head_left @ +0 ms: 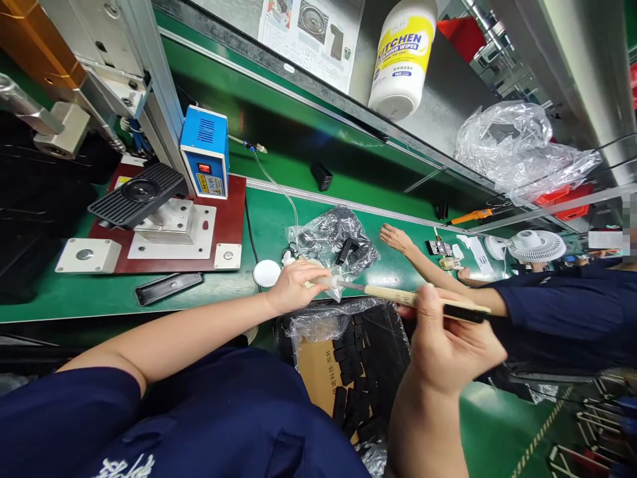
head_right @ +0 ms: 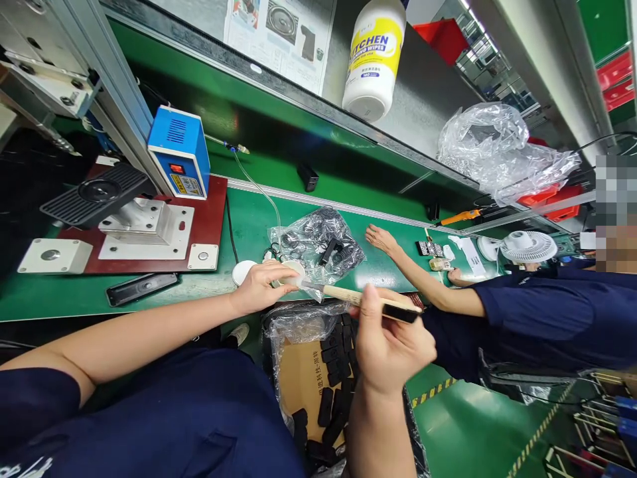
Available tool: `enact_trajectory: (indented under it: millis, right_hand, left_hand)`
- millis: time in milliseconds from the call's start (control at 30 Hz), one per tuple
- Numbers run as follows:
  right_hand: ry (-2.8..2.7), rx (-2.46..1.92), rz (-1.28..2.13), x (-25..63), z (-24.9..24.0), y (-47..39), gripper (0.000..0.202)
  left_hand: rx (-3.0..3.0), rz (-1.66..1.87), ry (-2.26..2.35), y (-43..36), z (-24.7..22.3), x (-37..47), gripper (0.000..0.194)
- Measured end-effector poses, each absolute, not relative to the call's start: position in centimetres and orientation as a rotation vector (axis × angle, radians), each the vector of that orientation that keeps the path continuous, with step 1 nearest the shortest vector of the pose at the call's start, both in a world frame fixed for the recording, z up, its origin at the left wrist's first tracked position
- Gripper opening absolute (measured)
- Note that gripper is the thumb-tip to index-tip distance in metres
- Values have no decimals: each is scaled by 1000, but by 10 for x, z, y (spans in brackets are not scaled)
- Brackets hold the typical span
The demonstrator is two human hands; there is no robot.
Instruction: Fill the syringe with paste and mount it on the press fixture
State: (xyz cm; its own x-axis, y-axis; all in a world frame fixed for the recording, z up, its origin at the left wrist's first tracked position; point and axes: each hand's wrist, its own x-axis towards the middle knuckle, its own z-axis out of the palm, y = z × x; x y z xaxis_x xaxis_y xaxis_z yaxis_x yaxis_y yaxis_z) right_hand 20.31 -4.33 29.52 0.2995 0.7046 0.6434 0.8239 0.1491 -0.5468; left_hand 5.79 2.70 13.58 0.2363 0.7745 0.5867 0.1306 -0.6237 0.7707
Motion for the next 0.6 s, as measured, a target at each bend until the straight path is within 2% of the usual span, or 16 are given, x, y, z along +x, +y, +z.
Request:
enact_trajectory:
  millis: [167, 400, 600]
  right_hand:
    - [-1482, -1611, -51, 204, 294, -43, 16]
    - [-1055, -1378, -248, 208, 306, -53, 20]
    - [-1030, -1294, -233, 208, 275, -64, 10]
  left_hand:
    - [1896, 1337, 849, 24, 137, 57, 15]
    - [1704, 1190, 861, 33, 132, 53, 23]
    - [1680, 1080, 808, 34, 132, 58, 25]
